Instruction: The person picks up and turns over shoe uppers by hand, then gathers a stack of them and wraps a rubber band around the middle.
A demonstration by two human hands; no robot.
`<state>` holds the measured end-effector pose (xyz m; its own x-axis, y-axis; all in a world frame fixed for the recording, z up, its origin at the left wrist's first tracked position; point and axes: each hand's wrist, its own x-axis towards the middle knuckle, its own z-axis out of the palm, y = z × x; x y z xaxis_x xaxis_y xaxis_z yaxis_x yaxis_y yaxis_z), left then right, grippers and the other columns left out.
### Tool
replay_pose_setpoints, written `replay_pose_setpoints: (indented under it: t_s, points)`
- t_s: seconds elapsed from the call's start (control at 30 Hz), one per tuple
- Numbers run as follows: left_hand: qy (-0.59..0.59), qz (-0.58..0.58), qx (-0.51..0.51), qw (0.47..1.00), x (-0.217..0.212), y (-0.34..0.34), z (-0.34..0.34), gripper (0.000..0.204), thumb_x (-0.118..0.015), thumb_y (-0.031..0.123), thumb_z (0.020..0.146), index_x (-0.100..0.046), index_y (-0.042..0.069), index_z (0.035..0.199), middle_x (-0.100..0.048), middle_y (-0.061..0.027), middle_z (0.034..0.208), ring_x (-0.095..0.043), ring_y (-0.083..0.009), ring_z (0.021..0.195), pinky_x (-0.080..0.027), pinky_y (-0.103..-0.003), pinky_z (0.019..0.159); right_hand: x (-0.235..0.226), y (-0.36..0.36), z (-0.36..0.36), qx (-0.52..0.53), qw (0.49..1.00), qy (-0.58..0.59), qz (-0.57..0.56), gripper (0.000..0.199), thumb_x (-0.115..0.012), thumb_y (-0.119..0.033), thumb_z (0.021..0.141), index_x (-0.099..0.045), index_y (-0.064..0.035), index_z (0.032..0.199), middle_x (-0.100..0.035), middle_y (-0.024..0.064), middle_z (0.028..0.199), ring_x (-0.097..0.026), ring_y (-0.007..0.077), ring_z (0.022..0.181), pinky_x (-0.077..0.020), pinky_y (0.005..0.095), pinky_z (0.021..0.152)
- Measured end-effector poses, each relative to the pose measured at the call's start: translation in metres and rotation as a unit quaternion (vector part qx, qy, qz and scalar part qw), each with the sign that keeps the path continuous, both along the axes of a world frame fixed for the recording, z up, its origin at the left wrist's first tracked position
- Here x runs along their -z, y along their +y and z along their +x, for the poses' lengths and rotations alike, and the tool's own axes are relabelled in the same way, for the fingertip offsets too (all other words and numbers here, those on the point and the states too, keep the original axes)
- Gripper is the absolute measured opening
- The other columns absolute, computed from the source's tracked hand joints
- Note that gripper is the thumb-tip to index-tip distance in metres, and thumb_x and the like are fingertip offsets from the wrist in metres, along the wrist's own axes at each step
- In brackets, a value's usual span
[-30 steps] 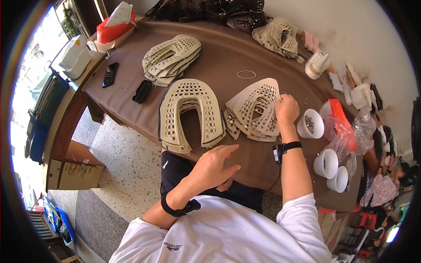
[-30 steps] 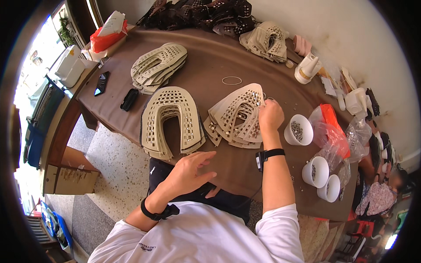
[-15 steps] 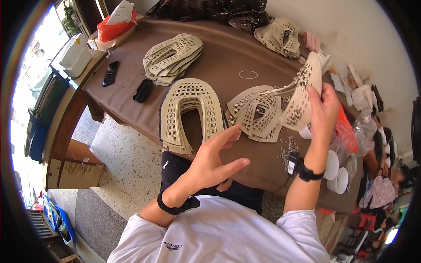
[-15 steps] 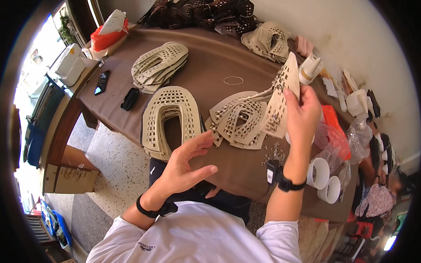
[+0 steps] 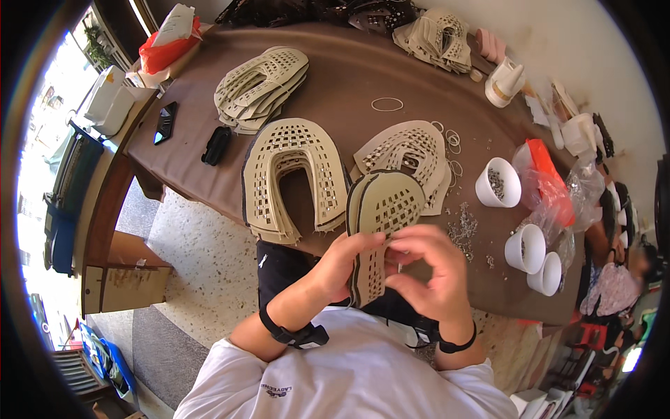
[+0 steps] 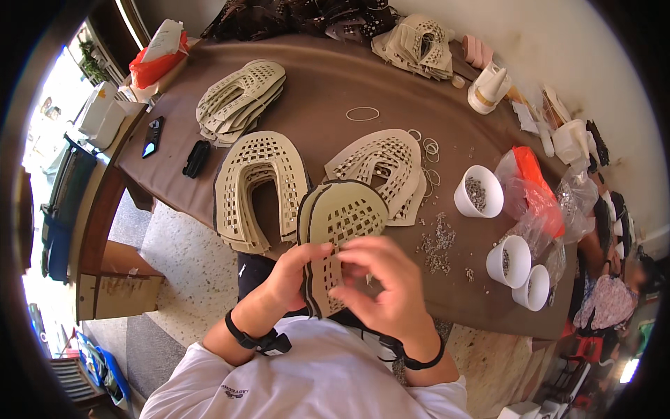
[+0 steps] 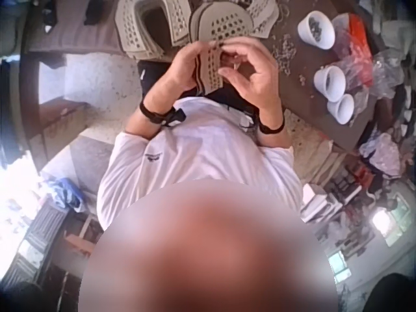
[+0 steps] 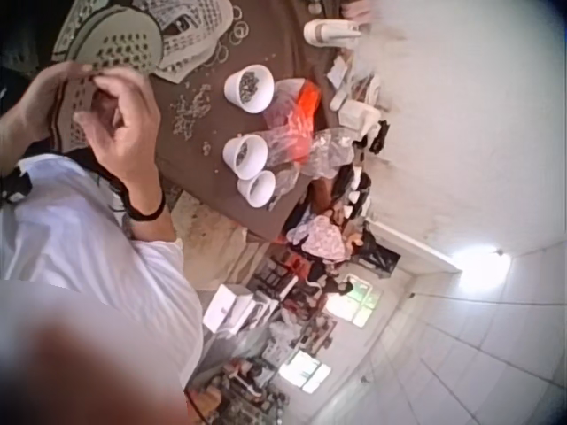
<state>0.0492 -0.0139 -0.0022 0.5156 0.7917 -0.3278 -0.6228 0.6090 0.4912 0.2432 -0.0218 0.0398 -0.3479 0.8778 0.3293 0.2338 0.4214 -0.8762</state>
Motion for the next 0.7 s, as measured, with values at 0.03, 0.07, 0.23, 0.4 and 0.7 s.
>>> replay_pose_setpoints:
  t_s: [0.03, 0.07, 0.23, 0.4, 0.7]
  points:
    - [-0.023, 0.005, 0.023, 0.999, -0.002, 0.001, -0.002, 0.034, -0.058, 0.021, 0.101, -0.061, -0.002, 0.126, -0.068, -0.0117, 0.111, -0.067, -0.0202, 0.098, -0.055, -0.035, 0.087, 0.004, 0.006, 0.008, 0.071, 0.995, -0.014, 0.067, 0.037, -0.084, -0.011, 0.081, -0.070, -0.0018, 0.113, -0.067, 0.0137, 0.121, -0.067, 0.0241, 0.099, -0.0555, 0.0362, 0.078]
    - [-0.047, 0.010, 0.048, 0.998, -0.003, 0.002, -0.001, 0.034, -0.056, 0.022, 0.102, -0.062, -0.002, 0.125, -0.069, -0.0129, 0.110, -0.068, -0.0217, 0.097, -0.056, -0.036, 0.085, 0.009, 0.013, 0.015, 0.142, 0.980, -0.029, 0.134, 0.039, -0.084, -0.013, 0.083, -0.069, -0.0019, 0.117, -0.067, 0.0150, 0.121, -0.067, 0.0251, 0.103, -0.0547, 0.0355, 0.081]
    - [-0.021, 0.076, 0.105, 0.991, -0.003, -0.002, 0.000, 0.054, -0.066, 0.033, 0.093, -0.057, -0.005, 0.132, -0.070, -0.0177, 0.100, -0.069, -0.0243, 0.081, -0.058, -0.037, 0.075, 0.021, 0.027, 0.026, 0.147, 0.988, 0.037, 0.030, 0.044, -0.078, -0.012, 0.091, -0.061, 0.0011, 0.129, -0.067, 0.0141, 0.124, -0.066, 0.0219, 0.106, -0.0514, 0.0319, 0.092]
    - [-0.098, 0.081, 0.176, 0.976, 0.009, -0.006, -0.013, 0.041, -0.066, 0.028, 0.097, -0.062, -0.005, 0.122, -0.071, -0.0153, 0.099, -0.072, -0.0243, 0.083, -0.059, -0.036, 0.080, 0.035, 0.020, 0.017, 0.095, 0.979, 0.170, -0.066, 0.030, -0.071, 0.003, 0.094, -0.060, 0.0037, 0.122, -0.067, 0.0104, 0.119, -0.065, 0.0144, 0.105, -0.0520, 0.0294, 0.094]
    - [-0.042, 0.099, 0.253, 0.961, 0.004, -0.026, -0.042, 0.041, -0.067, 0.029, 0.092, -0.066, -0.005, 0.116, -0.067, -0.0107, 0.088, -0.064, -0.0202, 0.076, -0.051, -0.031, 0.070, 0.038, 0.011, 0.004, 0.029, 0.945, 0.246, -0.215, 0.026, -0.069, 0.004, 0.095, -0.055, 0.0013, 0.116, -0.067, 0.0121, 0.119, -0.067, 0.0121, 0.100, -0.0548, 0.0262, 0.085]
